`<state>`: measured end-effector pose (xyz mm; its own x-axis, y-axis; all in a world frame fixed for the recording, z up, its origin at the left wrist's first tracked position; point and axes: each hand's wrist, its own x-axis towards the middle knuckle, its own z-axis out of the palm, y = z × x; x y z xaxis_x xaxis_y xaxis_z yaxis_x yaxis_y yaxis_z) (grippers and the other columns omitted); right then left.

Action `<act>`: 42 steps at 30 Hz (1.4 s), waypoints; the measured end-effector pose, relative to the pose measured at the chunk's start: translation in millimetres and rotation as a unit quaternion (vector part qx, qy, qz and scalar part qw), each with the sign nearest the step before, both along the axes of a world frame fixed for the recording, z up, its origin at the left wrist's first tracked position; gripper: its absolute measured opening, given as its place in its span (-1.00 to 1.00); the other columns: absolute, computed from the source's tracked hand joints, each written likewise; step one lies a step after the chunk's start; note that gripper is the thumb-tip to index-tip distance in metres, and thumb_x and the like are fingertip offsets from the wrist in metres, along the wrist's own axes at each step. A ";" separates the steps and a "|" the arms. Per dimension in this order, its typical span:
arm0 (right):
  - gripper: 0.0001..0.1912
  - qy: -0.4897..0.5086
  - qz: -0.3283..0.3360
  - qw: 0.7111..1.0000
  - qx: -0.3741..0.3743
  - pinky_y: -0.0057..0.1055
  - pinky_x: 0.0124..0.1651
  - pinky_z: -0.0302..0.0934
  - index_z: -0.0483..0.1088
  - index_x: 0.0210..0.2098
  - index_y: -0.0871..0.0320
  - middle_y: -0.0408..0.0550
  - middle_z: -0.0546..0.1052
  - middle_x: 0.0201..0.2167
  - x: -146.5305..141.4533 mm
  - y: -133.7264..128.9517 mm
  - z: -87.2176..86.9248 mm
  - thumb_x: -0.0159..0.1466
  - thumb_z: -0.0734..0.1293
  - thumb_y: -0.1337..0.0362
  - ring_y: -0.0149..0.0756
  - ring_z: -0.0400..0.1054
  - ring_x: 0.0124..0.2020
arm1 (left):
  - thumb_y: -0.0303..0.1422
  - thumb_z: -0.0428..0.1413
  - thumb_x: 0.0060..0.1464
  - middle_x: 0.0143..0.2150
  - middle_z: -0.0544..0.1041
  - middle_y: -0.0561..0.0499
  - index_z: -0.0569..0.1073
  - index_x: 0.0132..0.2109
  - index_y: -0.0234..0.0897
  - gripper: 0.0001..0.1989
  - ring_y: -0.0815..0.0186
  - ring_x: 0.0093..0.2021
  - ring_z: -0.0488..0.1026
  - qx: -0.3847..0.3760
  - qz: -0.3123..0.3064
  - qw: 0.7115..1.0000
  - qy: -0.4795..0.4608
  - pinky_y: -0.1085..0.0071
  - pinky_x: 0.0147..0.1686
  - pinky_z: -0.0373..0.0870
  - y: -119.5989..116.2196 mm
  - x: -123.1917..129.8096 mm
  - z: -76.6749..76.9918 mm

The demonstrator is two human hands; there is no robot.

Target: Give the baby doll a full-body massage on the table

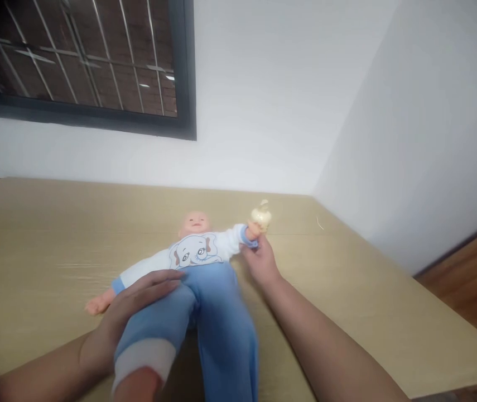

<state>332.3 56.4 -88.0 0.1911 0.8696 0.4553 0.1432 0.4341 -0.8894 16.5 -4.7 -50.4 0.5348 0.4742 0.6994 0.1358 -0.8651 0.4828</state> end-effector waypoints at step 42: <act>-0.58 0.209 0.156 0.921 -0.290 -0.23 0.15 0.43 0.47 0.05 0.22 0.12 0.58 0.05 23.7 14.3 1.9 0.18 0.42 0.42 -0.15 0.54 0.02 | -0.48 0.12 0.18 0.16 0.50 -0.18 0.42 0.26 -0.10 -0.49 0.02 0.11 0.41 0.256 -0.043 0.942 0.212 0.09 0.09 0.40 -14.3 15.9 -6.0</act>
<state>356.0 70.7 -86.2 -0.0551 0.9857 -0.1592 -0.3154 -0.1684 -0.9339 32.3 -19.0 -56.4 0.8384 0.0753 0.5398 0.1416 -0.9865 -0.0822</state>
